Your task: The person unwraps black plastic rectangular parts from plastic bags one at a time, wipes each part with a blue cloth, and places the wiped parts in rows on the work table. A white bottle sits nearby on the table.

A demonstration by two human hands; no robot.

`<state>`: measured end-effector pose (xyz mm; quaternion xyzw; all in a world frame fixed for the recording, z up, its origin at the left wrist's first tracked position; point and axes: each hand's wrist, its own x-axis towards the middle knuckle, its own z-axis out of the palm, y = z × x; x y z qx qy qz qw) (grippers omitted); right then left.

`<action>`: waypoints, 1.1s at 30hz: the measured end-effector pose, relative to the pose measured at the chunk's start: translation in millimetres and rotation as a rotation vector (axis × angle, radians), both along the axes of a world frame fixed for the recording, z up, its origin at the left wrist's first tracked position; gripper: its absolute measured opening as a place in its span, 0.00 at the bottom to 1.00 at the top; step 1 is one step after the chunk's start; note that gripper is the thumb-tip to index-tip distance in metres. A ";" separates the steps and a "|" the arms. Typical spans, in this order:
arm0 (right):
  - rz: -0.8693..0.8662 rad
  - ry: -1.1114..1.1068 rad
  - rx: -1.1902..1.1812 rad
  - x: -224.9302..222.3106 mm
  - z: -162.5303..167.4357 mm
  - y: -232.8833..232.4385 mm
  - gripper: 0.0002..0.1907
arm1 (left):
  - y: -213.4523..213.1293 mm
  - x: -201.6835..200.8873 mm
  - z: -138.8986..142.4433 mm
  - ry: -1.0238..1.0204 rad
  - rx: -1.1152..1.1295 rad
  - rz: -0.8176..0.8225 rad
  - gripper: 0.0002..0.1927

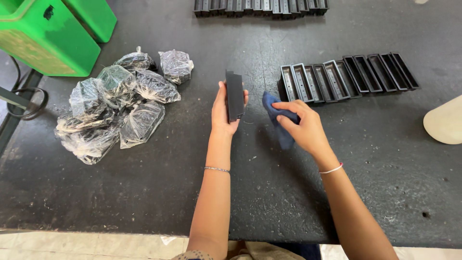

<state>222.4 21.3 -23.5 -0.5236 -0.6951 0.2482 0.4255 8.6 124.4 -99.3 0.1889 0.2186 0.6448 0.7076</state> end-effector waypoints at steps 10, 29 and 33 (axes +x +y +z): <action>-0.121 0.196 0.192 -1.1 2.1 -1.0 0.16 | -14.0 26.7 12.4 0.136 -0.039 -0.233 0.26; 0.271 0.340 -0.111 0.0 14.7 -4.9 0.16 | -9.1 18.3 13.1 -0.012 -0.110 -0.077 0.23; 0.071 0.643 -0.167 8.6 8.2 0.6 0.17 | -16.1 20.7 18.8 -0.227 -0.036 -0.122 0.25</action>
